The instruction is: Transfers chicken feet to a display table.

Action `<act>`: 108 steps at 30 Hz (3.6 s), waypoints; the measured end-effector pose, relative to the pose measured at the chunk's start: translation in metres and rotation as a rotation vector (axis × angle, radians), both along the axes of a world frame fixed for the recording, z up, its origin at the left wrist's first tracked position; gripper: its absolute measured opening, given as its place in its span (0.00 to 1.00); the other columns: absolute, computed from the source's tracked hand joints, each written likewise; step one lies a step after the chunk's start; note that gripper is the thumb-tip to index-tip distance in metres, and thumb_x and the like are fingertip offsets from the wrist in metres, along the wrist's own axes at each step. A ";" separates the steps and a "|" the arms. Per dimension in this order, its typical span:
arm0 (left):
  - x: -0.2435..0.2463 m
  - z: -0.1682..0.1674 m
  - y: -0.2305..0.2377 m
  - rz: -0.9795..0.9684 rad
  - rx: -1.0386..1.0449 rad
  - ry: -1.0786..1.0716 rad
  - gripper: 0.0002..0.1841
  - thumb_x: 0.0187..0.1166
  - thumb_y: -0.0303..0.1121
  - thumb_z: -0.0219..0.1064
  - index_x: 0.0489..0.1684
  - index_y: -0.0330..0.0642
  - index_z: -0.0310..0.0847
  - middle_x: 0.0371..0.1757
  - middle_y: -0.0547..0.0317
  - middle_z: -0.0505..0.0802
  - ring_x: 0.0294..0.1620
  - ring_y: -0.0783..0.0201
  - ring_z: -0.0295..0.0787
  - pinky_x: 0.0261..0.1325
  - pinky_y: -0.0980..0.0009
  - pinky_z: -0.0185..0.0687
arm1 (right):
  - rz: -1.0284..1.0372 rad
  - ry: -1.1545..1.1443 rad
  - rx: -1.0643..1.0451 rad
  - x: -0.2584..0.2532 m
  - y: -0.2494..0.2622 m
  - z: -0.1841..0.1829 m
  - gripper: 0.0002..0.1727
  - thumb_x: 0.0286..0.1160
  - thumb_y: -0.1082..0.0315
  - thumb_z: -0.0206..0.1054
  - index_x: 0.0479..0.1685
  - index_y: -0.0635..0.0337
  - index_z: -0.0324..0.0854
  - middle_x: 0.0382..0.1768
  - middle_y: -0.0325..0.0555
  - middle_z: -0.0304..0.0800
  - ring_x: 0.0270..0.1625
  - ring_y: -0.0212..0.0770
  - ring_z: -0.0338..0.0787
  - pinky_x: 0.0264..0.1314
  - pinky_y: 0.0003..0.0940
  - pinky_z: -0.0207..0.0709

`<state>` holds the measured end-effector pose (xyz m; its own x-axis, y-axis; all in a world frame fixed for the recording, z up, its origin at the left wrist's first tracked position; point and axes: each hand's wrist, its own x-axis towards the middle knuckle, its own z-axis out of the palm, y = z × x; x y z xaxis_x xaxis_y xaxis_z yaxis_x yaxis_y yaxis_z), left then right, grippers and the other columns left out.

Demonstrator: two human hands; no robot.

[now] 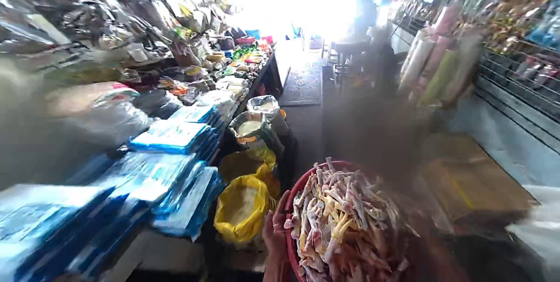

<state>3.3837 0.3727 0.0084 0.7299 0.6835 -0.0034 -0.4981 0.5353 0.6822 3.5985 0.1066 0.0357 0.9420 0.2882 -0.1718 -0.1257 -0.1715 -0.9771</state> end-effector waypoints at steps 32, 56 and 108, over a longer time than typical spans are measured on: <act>1.072 -0.032 0.735 0.159 -0.003 0.080 0.40 0.85 0.53 0.21 0.83 0.36 0.65 0.71 0.48 0.88 0.65 0.61 0.90 0.62 0.65 0.87 | 0.076 0.019 0.067 1.096 0.760 -0.030 0.21 0.85 0.64 0.64 0.17 0.58 0.77 0.16 0.36 0.80 0.19 0.27 0.77 0.26 0.27 0.75; 1.823 -0.029 1.314 0.236 0.008 0.098 0.40 0.86 0.52 0.19 0.79 0.34 0.69 0.67 0.49 0.91 0.61 0.61 0.92 0.60 0.65 0.88 | 0.147 0.080 0.059 1.861 1.352 -0.053 0.19 0.84 0.65 0.66 0.19 0.59 0.78 0.16 0.36 0.80 0.19 0.28 0.77 0.26 0.27 0.74; 2.908 -0.168 2.768 0.446 -0.039 0.131 0.42 0.86 0.52 0.16 0.80 0.33 0.66 0.69 0.44 0.88 0.64 0.59 0.89 0.63 0.63 0.85 | 0.385 0.079 -0.012 2.981 2.857 -0.176 0.18 0.84 0.66 0.65 0.20 0.57 0.74 0.13 0.34 0.78 0.16 0.27 0.76 0.22 0.26 0.76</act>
